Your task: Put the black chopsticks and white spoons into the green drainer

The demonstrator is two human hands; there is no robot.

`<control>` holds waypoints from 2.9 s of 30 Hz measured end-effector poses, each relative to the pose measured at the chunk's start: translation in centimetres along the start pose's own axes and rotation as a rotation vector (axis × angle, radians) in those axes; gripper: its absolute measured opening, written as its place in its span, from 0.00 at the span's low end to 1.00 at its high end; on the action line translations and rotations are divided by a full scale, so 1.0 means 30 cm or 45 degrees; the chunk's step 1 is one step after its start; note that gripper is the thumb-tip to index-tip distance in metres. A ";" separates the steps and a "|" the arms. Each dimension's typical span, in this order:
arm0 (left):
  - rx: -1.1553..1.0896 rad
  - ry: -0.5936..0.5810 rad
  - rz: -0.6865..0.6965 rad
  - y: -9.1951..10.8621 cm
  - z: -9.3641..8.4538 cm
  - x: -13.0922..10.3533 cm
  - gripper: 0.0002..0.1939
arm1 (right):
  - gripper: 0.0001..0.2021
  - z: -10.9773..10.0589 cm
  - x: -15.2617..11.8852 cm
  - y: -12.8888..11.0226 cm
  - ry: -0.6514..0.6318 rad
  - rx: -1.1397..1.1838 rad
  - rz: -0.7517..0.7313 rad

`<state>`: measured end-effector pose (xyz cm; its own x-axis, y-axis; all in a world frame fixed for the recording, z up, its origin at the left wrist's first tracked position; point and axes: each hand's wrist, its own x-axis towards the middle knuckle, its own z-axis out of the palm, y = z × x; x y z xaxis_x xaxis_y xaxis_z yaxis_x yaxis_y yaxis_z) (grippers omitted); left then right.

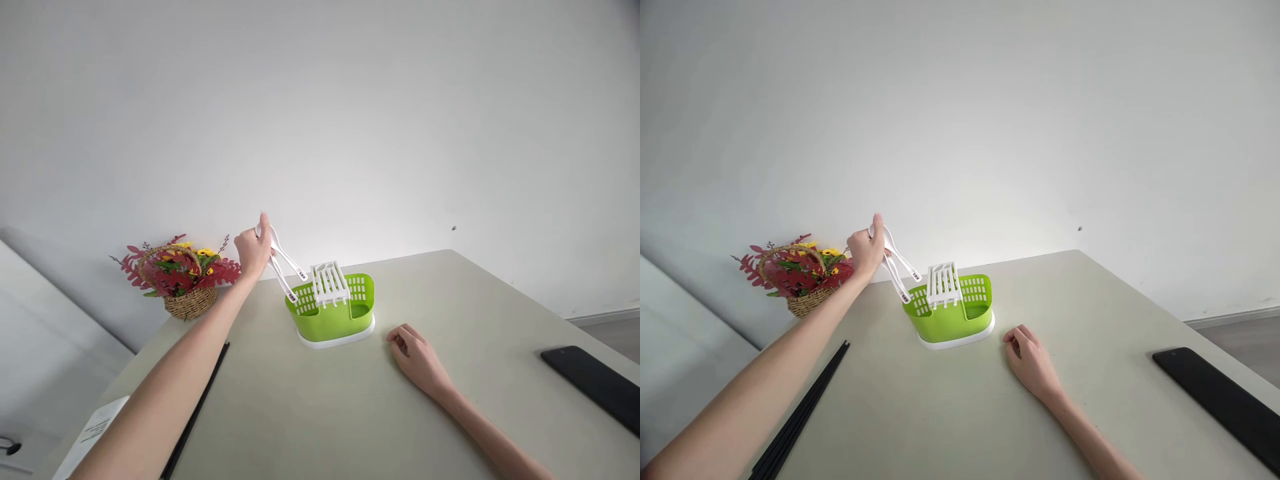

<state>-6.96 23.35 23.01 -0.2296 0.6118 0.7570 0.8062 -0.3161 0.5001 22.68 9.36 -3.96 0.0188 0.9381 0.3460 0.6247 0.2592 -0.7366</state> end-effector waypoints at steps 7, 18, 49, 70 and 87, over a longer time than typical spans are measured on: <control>0.016 0.001 -0.251 -0.091 -0.116 0.026 0.36 | 0.08 0.005 -0.006 0.007 0.006 -0.002 -0.001; 0.319 -0.564 -0.394 -0.368 -0.333 -0.217 0.38 | 0.09 0.004 -0.019 -0.002 -0.004 -0.022 0.010; 0.721 -1.150 0.047 -0.589 -0.284 -0.583 0.34 | 0.10 0.012 -0.028 0.027 -0.065 -0.091 0.063; 0.843 -0.890 0.363 -0.495 -0.335 -0.695 0.27 | 0.11 0.015 -0.026 0.021 -0.026 -0.041 0.021; 0.230 -0.258 0.552 -0.017 -0.203 -0.502 0.16 | 0.10 0.011 -0.021 0.012 -0.006 0.007 0.003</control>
<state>-7.24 9.89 13.93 0.2430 0.5861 0.7729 0.8894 -0.4528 0.0637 22.64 8.94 -4.65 0.0163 0.9398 0.3414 0.6204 0.2582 -0.7405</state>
